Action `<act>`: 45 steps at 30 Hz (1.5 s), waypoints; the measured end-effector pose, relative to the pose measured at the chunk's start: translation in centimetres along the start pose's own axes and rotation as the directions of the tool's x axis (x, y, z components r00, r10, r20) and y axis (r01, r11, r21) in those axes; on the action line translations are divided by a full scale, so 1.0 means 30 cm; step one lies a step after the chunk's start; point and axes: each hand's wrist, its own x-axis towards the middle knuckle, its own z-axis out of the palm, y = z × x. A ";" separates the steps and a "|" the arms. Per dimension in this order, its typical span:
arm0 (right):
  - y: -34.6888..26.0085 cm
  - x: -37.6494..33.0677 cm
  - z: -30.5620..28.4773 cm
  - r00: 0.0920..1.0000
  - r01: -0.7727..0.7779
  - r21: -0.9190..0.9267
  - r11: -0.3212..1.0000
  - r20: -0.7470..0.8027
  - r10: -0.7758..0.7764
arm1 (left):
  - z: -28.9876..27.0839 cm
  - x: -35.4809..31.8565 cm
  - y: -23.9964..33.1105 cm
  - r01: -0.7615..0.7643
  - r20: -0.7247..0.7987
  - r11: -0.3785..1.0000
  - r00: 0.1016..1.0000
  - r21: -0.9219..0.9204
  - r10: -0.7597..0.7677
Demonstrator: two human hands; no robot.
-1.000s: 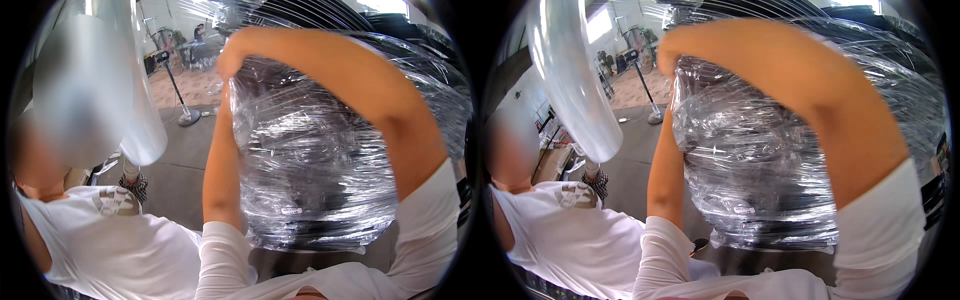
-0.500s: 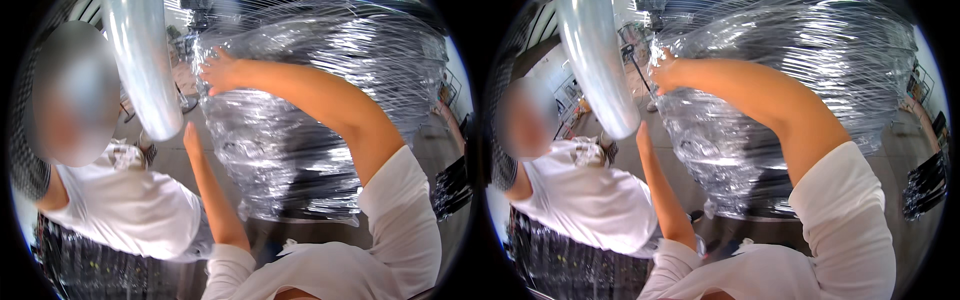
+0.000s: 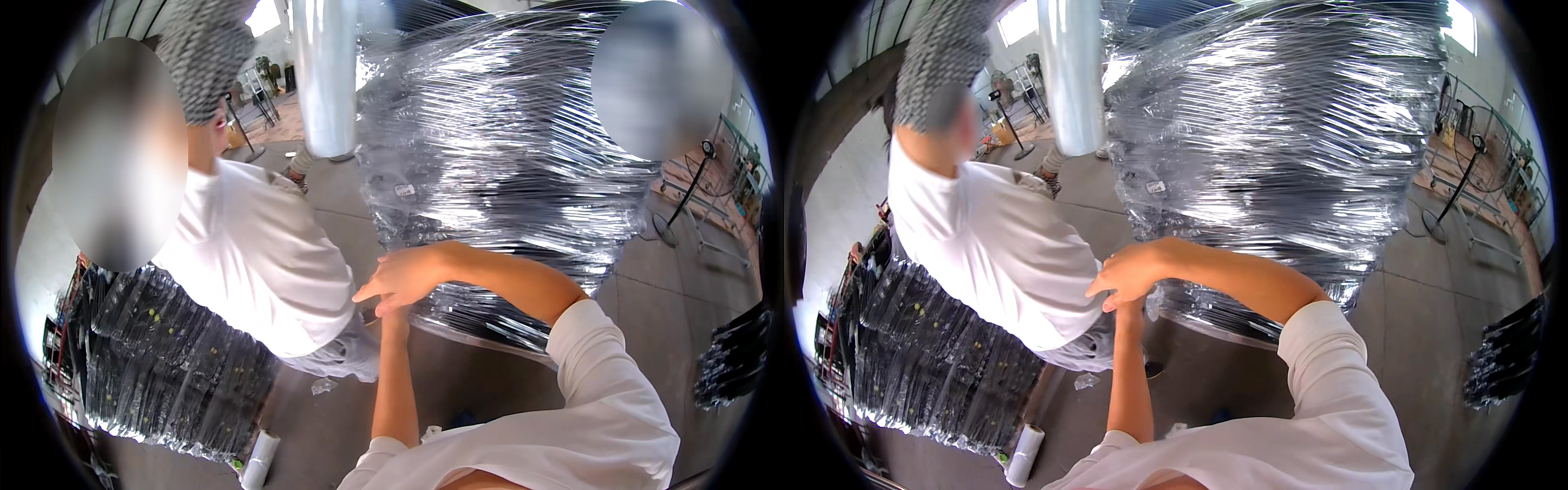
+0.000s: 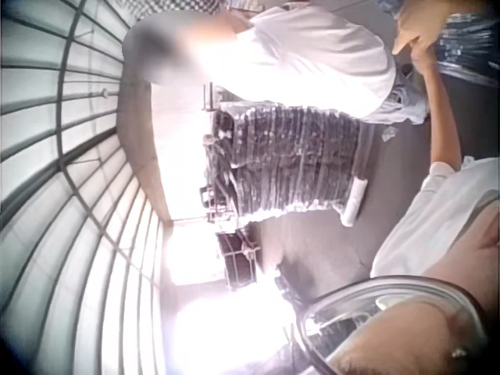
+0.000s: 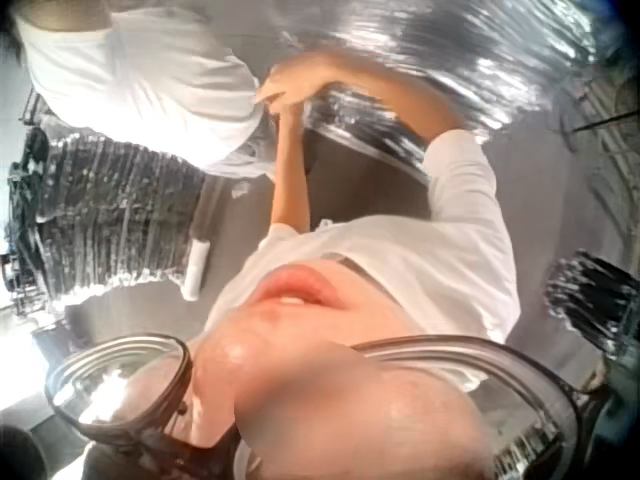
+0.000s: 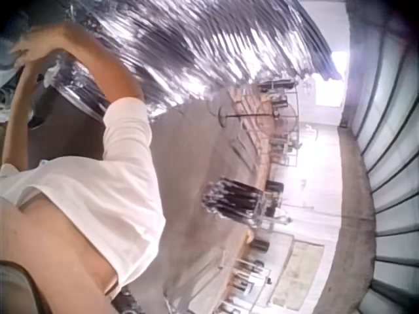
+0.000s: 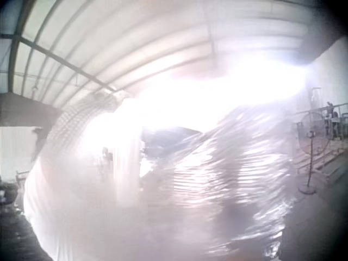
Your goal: The person wraps a stack of black metal furniture frames with clear plastic wrap in a warehouse. They pull the film from a roll, stretch it over the stack, and smooth it down by hand to secure the bundle. A coworker assists by holding the stack and handing over the roll.
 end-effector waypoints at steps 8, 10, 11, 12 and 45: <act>-0.417 0.075 0.123 0.997 -0.067 0.115 0.991 0.051 0.061 | 0.073 -0.435 0.398 0.418 -0.083 0.785 0.899 0.456 -0.431; -0.533 0.148 0.152 0.993 -0.040 0.079 0.996 0.117 0.031 | -0.002 -0.592 0.570 0.498 -0.153 0.720 0.858 0.484 -0.490; -0.601 0.188 0.147 0.986 -0.023 0.083 0.996 0.165 0.009 | -0.048 -0.661 0.645 0.538 -0.188 0.687 0.834 0.488 -0.519; -0.660 0.241 0.151 0.987 0.007 0.092 0.996 0.160 -0.022 | -0.114 -0.715 0.695 0.476 -0.209 0.730 0.877 0.490 -0.432; 0.721 0.226 -0.276 -0.081 -0.976 0.093 0.199 -0.994 0.069 | -0.259 1.280 0.236 -0.742 0.735 0.068 0.670 0.667 0.104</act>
